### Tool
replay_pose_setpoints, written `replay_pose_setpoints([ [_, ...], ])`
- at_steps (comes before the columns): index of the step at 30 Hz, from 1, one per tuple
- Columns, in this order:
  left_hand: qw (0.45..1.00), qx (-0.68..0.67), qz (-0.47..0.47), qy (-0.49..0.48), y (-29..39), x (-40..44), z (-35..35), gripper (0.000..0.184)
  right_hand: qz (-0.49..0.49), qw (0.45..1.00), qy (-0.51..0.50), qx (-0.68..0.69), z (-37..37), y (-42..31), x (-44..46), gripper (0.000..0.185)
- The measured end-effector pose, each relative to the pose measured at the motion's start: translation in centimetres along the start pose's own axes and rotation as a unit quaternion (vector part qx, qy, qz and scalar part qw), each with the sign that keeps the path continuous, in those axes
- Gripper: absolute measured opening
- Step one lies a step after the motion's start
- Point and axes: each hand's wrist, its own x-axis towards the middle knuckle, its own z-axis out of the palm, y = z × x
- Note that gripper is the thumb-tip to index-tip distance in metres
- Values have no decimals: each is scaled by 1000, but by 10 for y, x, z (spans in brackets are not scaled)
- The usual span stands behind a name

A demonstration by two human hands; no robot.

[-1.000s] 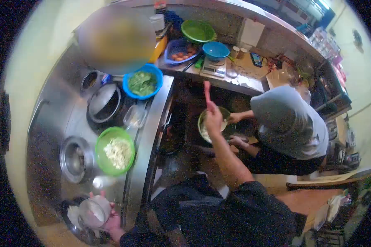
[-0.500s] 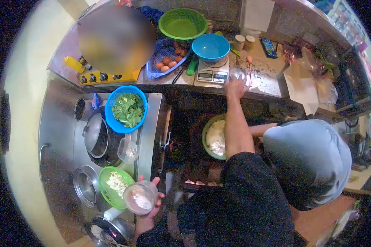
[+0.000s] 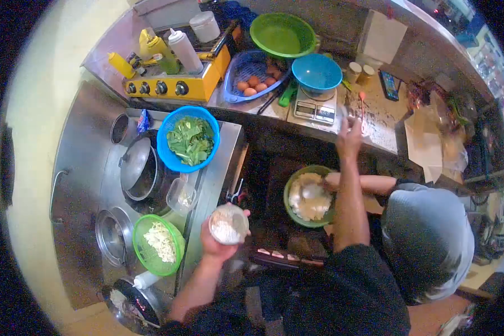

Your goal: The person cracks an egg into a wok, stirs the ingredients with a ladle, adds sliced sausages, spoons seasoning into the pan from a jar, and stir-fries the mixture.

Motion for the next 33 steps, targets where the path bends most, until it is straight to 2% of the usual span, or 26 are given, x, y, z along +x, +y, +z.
replay_pose_setpoints([
  [2, 997, -14, -31, -74, 6, 13, -5, 67, 59, 974, -133, 172, -16, -50, -48, 24],
  [3, 998, -11, -30, -56, 6, 15, 4, 65, 63, 927, -269, 254, -27, -84, -76, 25],
  [4, 993, 14, -37, -111, 8, 22, -6, 66, 105, 881, -346, 304, -27, -97, -106, 21],
  [6, 999, 7, -44, -23, 6, 21, 3, 67, 210, 780, -483, 337, -34, -139, -164, 22],
  [8, 997, 49, -49, -40, 6, 19, 6, 65, -37, 870, -446, 206, -16, -138, -210, 25],
  [10, 995, 73, -60, -32, 3, 12, 4, 63, -125, 889, -401, 182, -16, -141, -230, 29],
  [12, 994, 83, -72, -7, 4, 4, 7, 62, -142, 888, -403, 172, -28, -154, -244, 33],
  [14, 988, 83, -122, -43, 10, -9, 5, 61, -240, 863, -429, 115, -36, -156, -252, 36],
  [16, 984, 78, -148, -65, 14, -17, 1, 62, -276, 862, -425, 25, -58, -177, -258, 44],
  [17, 988, 107, -109, -27, 11, -32, 27, 62, -296, 857, -421, -19, -66, -186, -259, 48],
  [20, 998, 54, -35, 11, -1, -42, 38, 63, -184, 867, -462, -26, -68, -193, -249, 60],
  [21, 978, 167, 119, 21, -11, -39, 38, 62, -91, 864, -493, 41, -61, -185, -239, 57],
  [22, 922, 289, 258, -14, -14, -37, 40, 62, 6, 846, -512, 146, -56, -177, -231, 57],
  [23, 829, 398, 389, -50, -14, -36, 52, 62, 100, 811, -521, 246, -52, -170, -222, 58],
  [24, 848, 377, 364, -79, -12, -35, 64, 63, 193, 759, -521, 341, -55, -172, -214, 58],
  [25, 866, 355, 337, -105, -11, -34, 75, 65, 117, 804, -500, 300, -67, -176, -209, 52],
  [26, 882, 333, 309, -129, -9, -34, 87, 68, -2, 851, -470, 232, -77, -182, -206, 50],
  [27, 950, 243, 153, -121, 1, -24, 78, 71, -121, 880, -430, 160, -86, -187, -205, 48],
  [28, 983, 145, -7, -113, 6, -17, 74, 75, -239, 891, -377, 86, -92, -189, -201, 46],
  [29, 951, 256, 124, -119, -5, -20, 82, 83, -215, 894, -377, 110, -91, -185, -196, 45],
  [30, 830, 442, 308, -144, -13, -23, 83, 74, -86, 880, -427, 192, -87, -177, -186, 45],
  [31, 665, 559, 453, -199, -7, -16, 88, 75, 48, 842, -465, 269, -83, -165, -178, 46],
  [32, 459, 640, 568, -239, -1, -9, 94, 77, 184, 781, -491, 339, -83, -155, -172, 46],
  [33, 445, 639, 572, -256, -8, 7, 90, 81, 128, 811, -463, 334, -83, -150, -166, 46],
])
